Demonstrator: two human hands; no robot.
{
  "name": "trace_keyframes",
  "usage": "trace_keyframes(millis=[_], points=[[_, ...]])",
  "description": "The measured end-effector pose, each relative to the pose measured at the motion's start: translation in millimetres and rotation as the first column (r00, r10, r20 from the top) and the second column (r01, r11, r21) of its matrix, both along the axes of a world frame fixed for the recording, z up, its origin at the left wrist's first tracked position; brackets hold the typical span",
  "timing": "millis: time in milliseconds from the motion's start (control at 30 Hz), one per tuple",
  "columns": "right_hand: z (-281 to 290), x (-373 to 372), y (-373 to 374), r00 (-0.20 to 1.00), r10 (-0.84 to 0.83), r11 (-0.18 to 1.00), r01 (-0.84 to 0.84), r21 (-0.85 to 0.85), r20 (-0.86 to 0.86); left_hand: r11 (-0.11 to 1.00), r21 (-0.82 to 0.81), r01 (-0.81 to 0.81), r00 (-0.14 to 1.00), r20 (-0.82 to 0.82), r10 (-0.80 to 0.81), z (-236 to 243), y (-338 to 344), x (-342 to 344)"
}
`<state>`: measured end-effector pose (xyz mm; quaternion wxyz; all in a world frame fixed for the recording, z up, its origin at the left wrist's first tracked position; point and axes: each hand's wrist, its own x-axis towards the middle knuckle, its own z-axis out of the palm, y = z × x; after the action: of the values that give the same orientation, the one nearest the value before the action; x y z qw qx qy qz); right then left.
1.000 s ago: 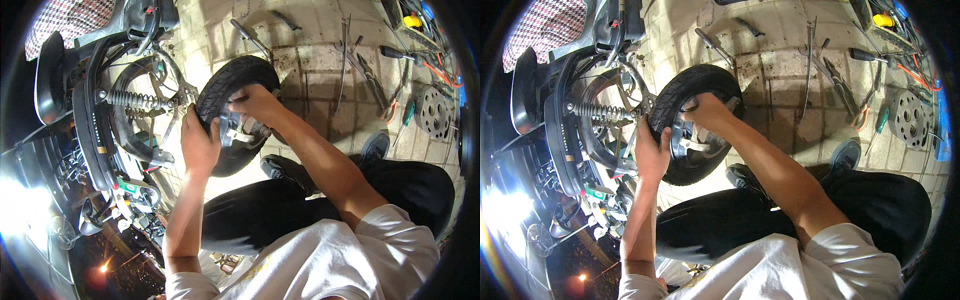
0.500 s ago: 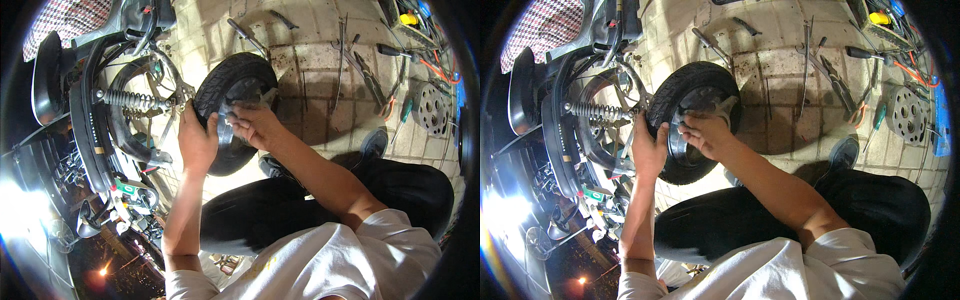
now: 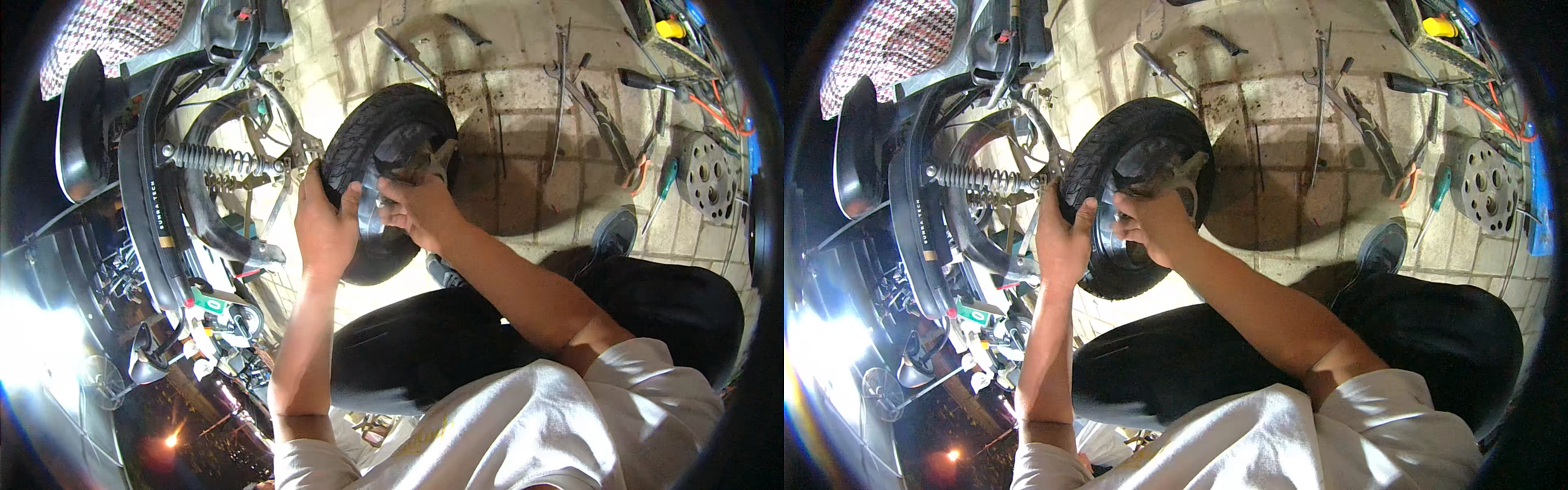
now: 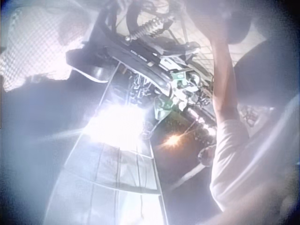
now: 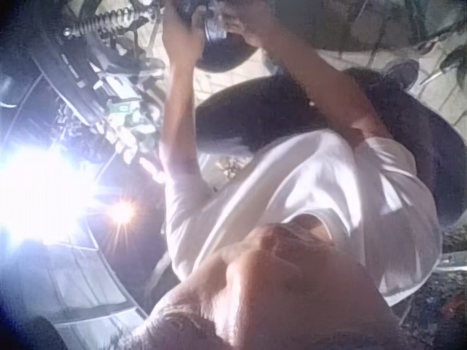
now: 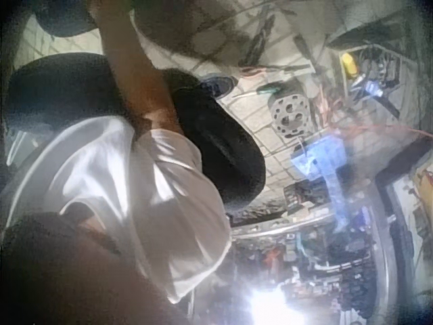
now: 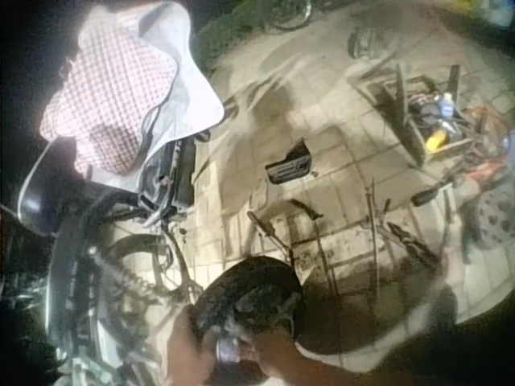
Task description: The person mounts a tire onto a scooter wheel rim, then uses a cloth to wipe the tire and rim surfaces. The person continues to press the tire bead into the rim by hand around the circumference.
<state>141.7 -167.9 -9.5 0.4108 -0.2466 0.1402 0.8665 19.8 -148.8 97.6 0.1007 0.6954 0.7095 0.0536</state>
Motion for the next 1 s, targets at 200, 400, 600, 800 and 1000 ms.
trace_keyframes(millis=[200,400,600,800,1000], points=[[7,17,4,0.987,0.094,0.995,-0.088,-0.052,0.128,0.999,-0.017,-0.043,0.996,0.081,0.044,-1,3,0],[19,20,4,0.982,0.182,0.957,-0.189,-0.221,-0.052,0.997,-0.041,-0.059,0.990,0.125,0.063,-2,5,-3],[6,7,-1,0.958,0.286,0.913,-0.281,-0.296,-0.026,0.995,-0.058,-0.077,0.992,0.098,0.082,0,10,-7],[-7,-3,8,0.805,0.025,0.918,-0.253,0.305,0.593,0.994,-0.063,-0.090,0.987,0.126,0.097,2,9,-1],[0,4,21,0.616,-0.093,0.849,-0.362,0.385,0.782,0.990,-0.069,-0.121,0.990,0.066,0.126,8,8,4]])
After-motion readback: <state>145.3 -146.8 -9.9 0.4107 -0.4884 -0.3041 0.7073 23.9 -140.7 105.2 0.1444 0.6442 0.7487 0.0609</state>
